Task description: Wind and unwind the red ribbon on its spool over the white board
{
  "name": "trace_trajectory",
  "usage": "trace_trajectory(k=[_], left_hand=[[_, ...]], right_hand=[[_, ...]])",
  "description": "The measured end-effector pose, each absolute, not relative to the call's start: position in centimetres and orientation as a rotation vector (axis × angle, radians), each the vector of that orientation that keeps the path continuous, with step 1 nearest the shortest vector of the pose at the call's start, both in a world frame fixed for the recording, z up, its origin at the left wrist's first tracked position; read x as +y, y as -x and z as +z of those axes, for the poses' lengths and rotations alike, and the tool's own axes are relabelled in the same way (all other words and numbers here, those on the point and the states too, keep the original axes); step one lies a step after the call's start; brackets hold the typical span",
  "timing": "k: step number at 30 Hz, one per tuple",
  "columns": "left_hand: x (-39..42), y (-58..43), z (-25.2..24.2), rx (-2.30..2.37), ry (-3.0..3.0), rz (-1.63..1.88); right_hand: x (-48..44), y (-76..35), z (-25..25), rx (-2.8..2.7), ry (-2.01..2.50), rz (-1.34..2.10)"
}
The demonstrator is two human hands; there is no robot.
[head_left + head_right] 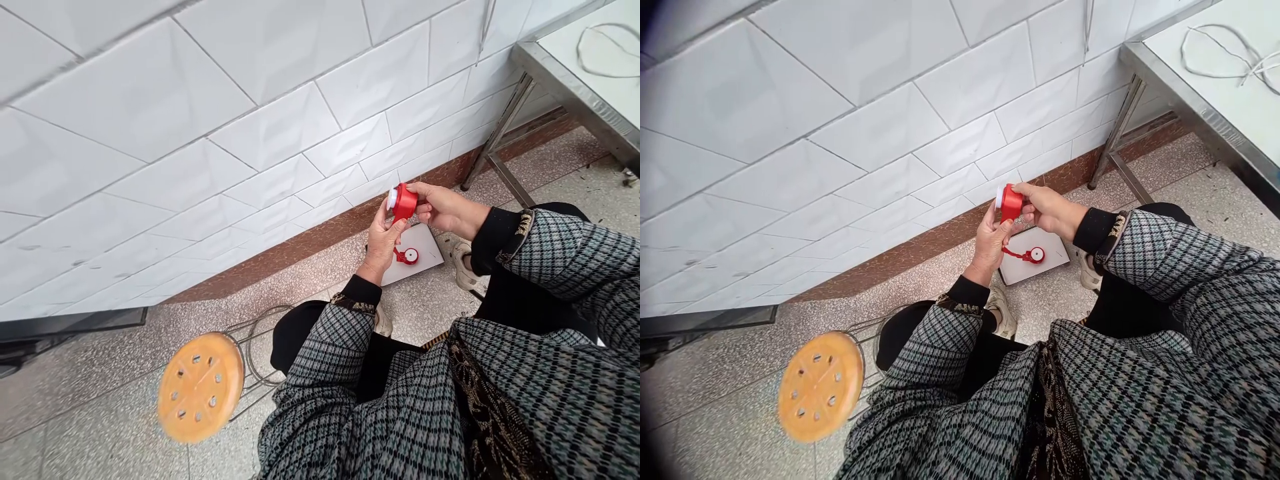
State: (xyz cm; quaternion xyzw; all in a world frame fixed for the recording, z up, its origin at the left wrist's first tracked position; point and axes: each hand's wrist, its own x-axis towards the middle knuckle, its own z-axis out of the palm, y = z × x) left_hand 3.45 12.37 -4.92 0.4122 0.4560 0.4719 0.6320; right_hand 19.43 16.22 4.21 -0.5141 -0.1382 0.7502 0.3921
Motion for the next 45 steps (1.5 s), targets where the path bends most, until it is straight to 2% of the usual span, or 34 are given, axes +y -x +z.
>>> trace_trajectory(k=[8,16,26,33,38,45], left_hand=[[13.2,-2.1,-4.7,0.938,-0.923,0.977],[13.1,-2.3,-4.8,0.786,-0.876,0.979],[13.0,-2.6,-5.1,0.768,-0.759,1.040],[12.5,-3.4,-4.6,0.833,-0.795,1.109],[12.6,-3.2,-5.5,0.930,-0.900,1.094],[13.6,-1.6,-6.2,0.883,-1.160,1.083]], right_hand=[[15.6,-19.6,4.9,-0.269,1.243,2.163],[15.2,-19.7,4.8,-0.290,1.177,2.214],[13.5,-18.3,3.6,-0.525,1.235,1.941],[13.5,-18.1,4.0,-0.536,1.275,1.888],[15.4,-19.4,4.6,-0.325,1.200,2.102],[16.2,-20.7,5.0,-0.303,1.193,2.382]])
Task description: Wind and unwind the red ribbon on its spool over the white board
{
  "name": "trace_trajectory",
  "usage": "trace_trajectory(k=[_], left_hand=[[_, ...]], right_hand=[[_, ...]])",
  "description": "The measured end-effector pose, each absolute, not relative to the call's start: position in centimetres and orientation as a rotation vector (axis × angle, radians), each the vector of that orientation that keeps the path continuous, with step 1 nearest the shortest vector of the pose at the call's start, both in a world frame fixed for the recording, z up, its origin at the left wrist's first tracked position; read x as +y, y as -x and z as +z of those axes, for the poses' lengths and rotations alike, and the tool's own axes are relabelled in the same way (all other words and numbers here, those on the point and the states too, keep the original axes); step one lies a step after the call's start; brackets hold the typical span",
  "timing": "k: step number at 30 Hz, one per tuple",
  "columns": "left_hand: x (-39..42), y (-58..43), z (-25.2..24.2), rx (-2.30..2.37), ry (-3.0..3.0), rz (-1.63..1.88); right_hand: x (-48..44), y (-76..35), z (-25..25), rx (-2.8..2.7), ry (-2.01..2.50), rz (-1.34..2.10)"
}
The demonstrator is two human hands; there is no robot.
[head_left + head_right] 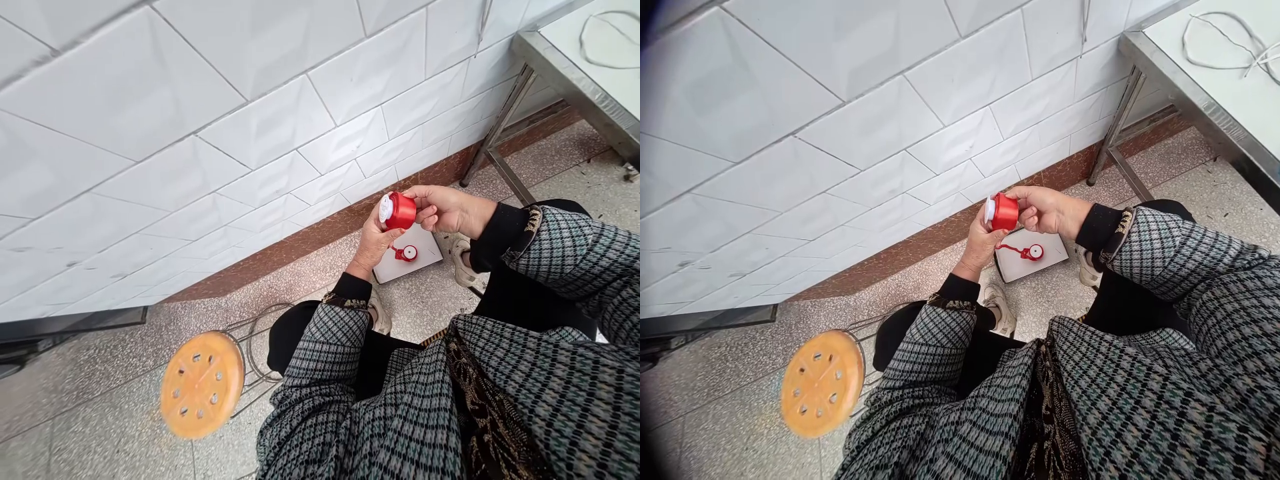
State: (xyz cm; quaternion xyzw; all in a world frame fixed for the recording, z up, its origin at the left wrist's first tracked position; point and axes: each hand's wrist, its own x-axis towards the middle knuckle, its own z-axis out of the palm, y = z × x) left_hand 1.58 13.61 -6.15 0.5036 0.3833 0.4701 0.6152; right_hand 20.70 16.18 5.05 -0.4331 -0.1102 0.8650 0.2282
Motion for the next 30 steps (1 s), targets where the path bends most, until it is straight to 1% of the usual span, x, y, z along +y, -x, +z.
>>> trace_trajectory(k=[6,13,18,21,25,30], left_hand=[[13.2,-1.9,-6.2,0.887,-1.095,1.068],[12.4,-3.1,-5.0,0.948,-0.825,1.085],[12.3,-3.6,-5.0,0.972,-0.824,1.087],[12.5,-3.5,-5.3,0.979,-0.866,1.071],[13.0,-2.6,-5.4,1.009,-0.979,1.038],[13.4,-1.9,-5.8,0.959,-1.041,1.006]], right_hand=[[15.8,-20.4,4.8,-0.325,1.237,2.351],[13.6,-18.5,3.5,-0.477,1.218,2.052],[13.3,-18.0,3.2,-0.526,1.287,1.954],[14.5,-18.9,3.4,-0.456,1.271,1.974],[16.1,-20.1,3.6,-0.375,1.236,2.116],[16.1,-20.2,3.8,-0.325,1.200,2.206]])
